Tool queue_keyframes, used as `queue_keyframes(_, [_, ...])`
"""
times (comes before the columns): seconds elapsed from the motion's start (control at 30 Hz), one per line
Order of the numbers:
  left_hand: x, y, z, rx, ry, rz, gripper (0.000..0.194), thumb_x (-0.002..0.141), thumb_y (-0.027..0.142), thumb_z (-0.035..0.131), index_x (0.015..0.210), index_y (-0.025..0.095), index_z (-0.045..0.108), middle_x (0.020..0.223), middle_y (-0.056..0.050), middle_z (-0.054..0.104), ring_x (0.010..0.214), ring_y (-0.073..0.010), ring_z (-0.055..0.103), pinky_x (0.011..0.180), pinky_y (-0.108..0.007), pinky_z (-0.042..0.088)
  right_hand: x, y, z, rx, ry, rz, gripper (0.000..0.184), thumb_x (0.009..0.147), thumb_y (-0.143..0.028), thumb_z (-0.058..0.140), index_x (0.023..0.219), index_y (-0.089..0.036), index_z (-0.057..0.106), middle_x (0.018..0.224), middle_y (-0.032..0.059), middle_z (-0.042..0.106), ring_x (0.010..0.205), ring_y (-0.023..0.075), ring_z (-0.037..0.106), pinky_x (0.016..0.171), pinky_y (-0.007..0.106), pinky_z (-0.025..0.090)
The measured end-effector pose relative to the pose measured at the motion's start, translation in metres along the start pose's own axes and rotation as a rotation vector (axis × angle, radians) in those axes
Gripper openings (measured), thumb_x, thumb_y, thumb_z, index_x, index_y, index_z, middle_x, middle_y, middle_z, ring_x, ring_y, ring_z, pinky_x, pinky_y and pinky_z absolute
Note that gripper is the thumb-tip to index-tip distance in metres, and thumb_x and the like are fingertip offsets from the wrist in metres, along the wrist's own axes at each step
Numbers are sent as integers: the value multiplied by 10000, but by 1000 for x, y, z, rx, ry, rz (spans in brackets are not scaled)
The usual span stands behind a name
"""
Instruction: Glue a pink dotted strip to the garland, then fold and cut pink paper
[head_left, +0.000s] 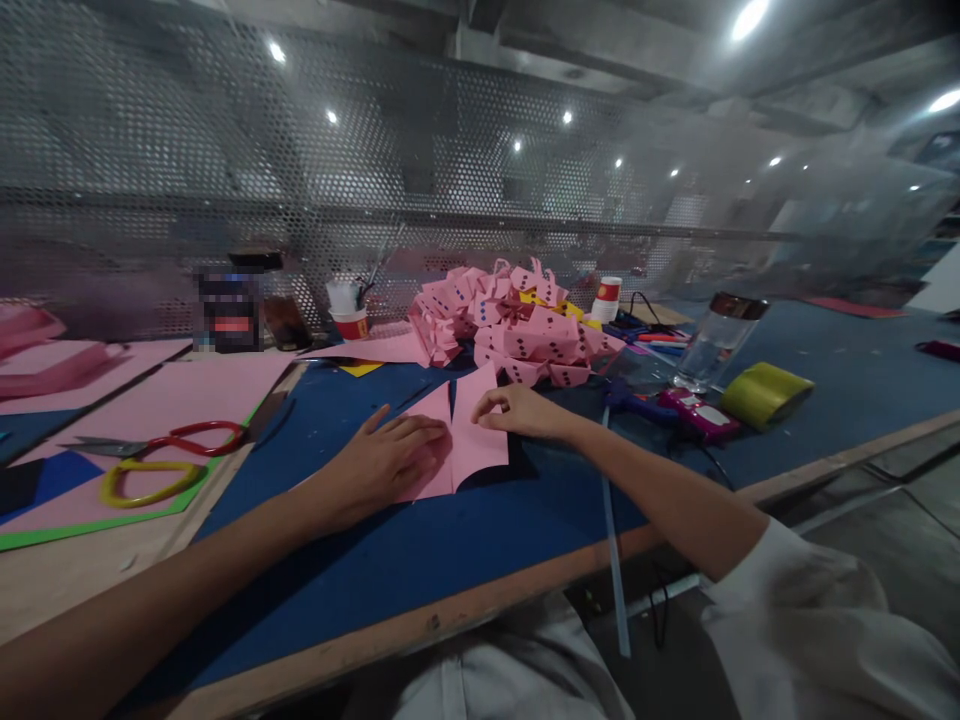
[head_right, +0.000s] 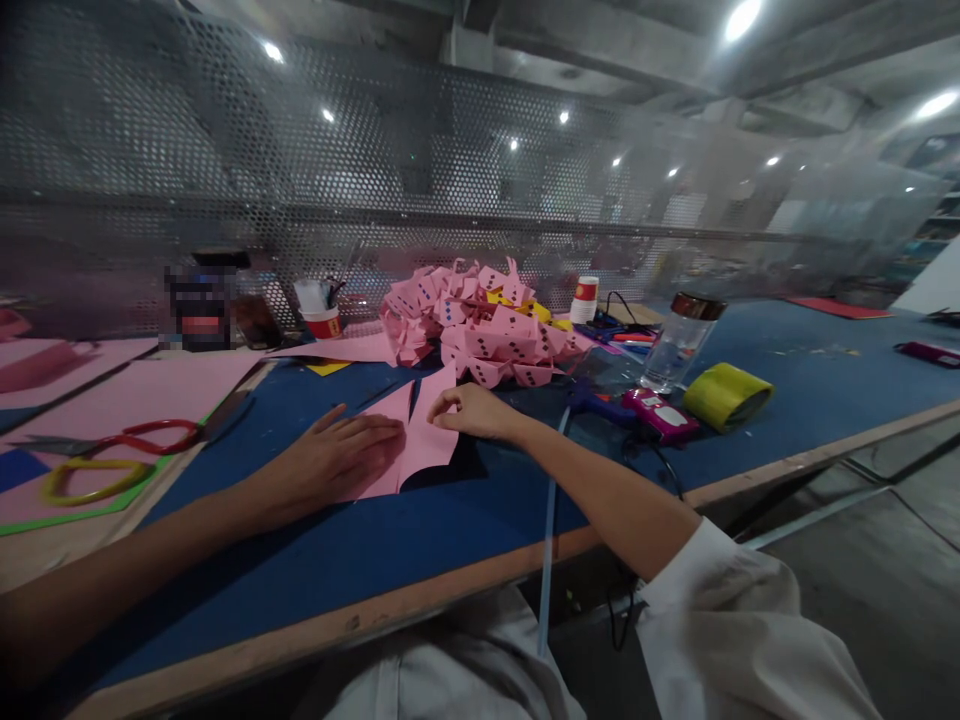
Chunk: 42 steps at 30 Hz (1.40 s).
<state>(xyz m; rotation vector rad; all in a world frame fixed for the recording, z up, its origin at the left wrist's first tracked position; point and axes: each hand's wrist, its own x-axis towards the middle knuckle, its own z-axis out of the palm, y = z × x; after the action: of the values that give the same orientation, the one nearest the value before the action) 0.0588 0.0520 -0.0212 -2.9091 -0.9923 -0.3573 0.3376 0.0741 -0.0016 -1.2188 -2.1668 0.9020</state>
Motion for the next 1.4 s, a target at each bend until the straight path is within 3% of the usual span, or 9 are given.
queue_keyframes(0.2, [0,1,-1,1,-9,3,401,1065,388,387,1431,307,529,1458,-53,615,1335,-232,567,1242,-558,206,1,3,-2,-90,-47,15,230,818,-130,619,971,-134,790,835,36,726,661,124,526,607,257,338])
queue_keyframes(0.33, [-1,0,1,4,17,8,413,1064,389,378,1444,307,518,1445,-59,623,1333,-236,569,1245,-554,205,0,1,-2,-61,-38,-1,210,844,-145,623,982,-134,781,904,48,743,741,142,579,677,262,388])
queue_keyframes(0.43, [-2,2,0,-2,-2,17,428,1061,436,387,1457,319,500,1458,-51,612,1359,-240,545,1244,-546,207,0,0,-2,11,-3,13,199,903,-253,645,1001,-128,765,1021,86,756,896,175,634,810,283,432])
queue_keyframes(0.53, [-2,5,-4,5,-24,13,431,1063,468,379,1448,317,500,1465,-49,603,1371,-240,527,1240,-550,199,-1,-2,-3,70,-16,23,239,921,-315,652,1039,-136,758,1064,99,756,943,190,643,839,299,450])
queue_keyframes(0.77, [-5,9,-6,74,-32,-22,391,1033,365,426,1393,271,547,1443,-64,619,1329,-278,561,1239,-596,120,-5,-9,2,100,-34,-35,221,900,-252,643,1055,-147,760,1026,71,752,820,153,653,772,274,458])
queue_keyframes(0.93, [-9,8,-3,56,-12,-80,433,988,350,502,1414,270,524,1444,-83,614,1322,-294,570,1228,-625,119,-3,-13,8,164,-28,-35,241,944,-276,574,1049,-143,745,782,41,719,757,157,675,688,250,461])
queue_keyframes(1.1, [-13,6,-1,46,12,-64,425,994,325,489,1417,284,522,1444,-92,611,1333,-283,559,1228,-614,126,-1,-11,8,154,-28,-7,218,894,-145,556,997,-141,749,933,61,754,717,128,675,671,237,459])
queue_keyframes(1.27, [-12,10,-4,55,6,-66,417,1028,423,457,1411,280,542,1433,-99,621,1328,-296,561,1221,-634,132,-4,-11,7,102,-42,5,243,903,-290,640,1046,-134,760,868,56,750,678,130,652,655,242,443])
queue_keyframes(1.4, [-12,11,-3,51,3,-71,428,1040,460,430,1395,257,552,1420,-103,622,1307,-296,573,1215,-643,130,-5,-13,5,76,-64,4,237,852,-223,669,1042,-114,758,809,39,731,686,134,642,687,248,453])
